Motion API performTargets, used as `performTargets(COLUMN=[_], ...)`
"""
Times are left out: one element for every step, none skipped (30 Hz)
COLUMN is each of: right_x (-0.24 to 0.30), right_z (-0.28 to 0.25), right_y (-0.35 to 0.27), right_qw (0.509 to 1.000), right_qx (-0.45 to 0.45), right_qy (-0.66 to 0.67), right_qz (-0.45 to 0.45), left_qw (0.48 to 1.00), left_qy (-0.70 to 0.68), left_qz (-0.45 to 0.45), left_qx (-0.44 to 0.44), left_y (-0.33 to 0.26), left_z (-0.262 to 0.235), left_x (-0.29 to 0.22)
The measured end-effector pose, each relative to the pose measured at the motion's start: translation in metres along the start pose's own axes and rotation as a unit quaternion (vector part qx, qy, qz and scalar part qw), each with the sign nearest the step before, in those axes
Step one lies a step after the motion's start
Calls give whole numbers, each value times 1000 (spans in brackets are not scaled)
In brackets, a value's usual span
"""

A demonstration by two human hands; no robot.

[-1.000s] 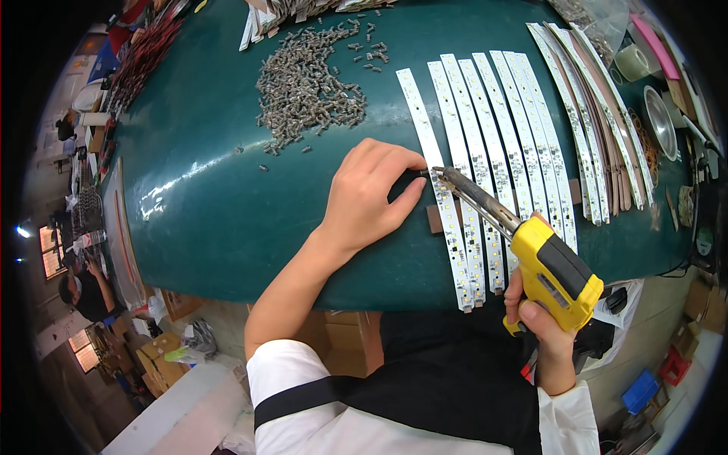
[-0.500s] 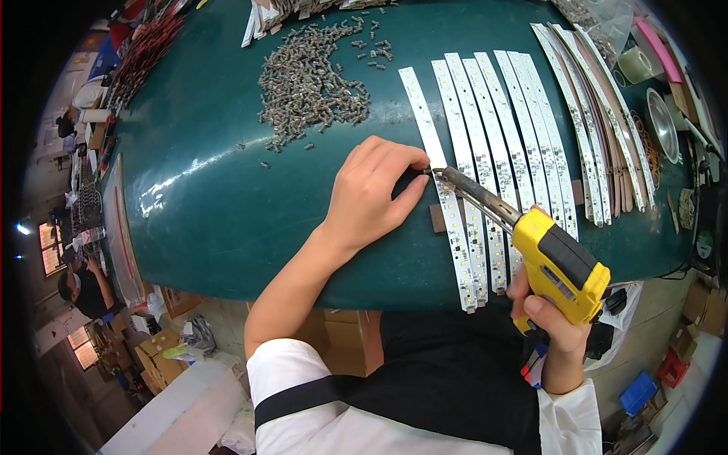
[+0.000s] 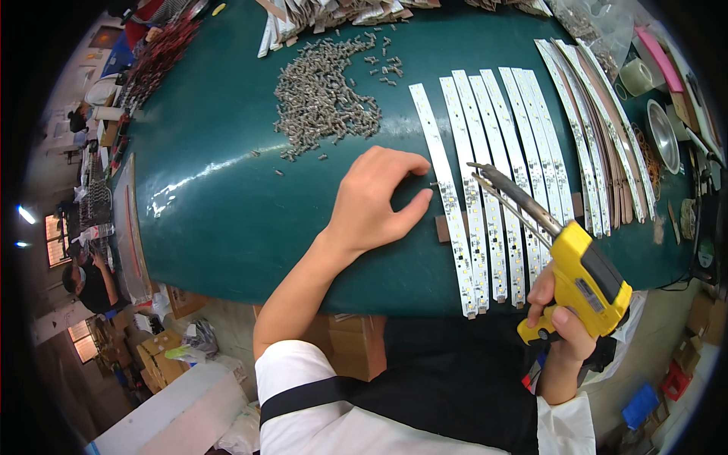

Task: The person places a bundle of LED strips into a box, removes a rubber band from another bundle, lays out the strips on the table, and solders small metal connectors onto each strip using a soldering gun.

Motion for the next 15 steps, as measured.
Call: performTargets(right_x=[1,2,3,3,4,4,4,4,4,4,4,4,4,4,5], right_z=[-5,-10,-12,-15,-18,-22,-24,-25,-24,-24,-22,-19,-19,-20,-21], right_y=[-2,-5,-7,-8,-9,-11,-13,-14,-15,-14,-13,-14,-14,-15,-16], right_qw=[999,997,997,997,996,994,994,994,993,993,992,993,993,993,993], right_qx=[11,21,12,13,14,17,21,25,24,20,20,0,-21,-22,-22], right_qy=[14,28,22,24,20,17,16,17,26,34,35,33,32,33,30], right_qz=[-33,-65,-69,-75,-90,-103,-106,-107,-109,-112,-116,-115,-113,-115,-111], left_qw=[1000,999,996,993,992,990,987,982,977,977,972,967,958,958,950], left_qy=[3,5,4,28,32,36,77,117,167,169,188,205,229,231,236], left_qz=[-7,-13,-51,-68,-88,-113,-125,-137,-124,-121,-137,-152,-168,-166,-188], left_qx=[-24,-47,-75,-95,-89,-83,-67,-51,-46,-47,-15,18,32,33,75], left_y=[1,3,5,9,15,21,26,34,40,48,55,61,65,69,75], left_z=[-7,-14,-23,-31,-40,-49,-57,-64,-68,-72,-75,-75,-75,-75,-76], left_x=[4,9,14,23,28,31,40,52,70,77,83,87,91,94,93])
Point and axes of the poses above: each hand's wrist, its own y-axis towards the middle knuckle, its own z-axis out of the palm, x = y × z, the point moved 1 cm from there along y, towards the middle knuckle, and after that the axes turned 15 degrees about x, right-handed, at the moved point
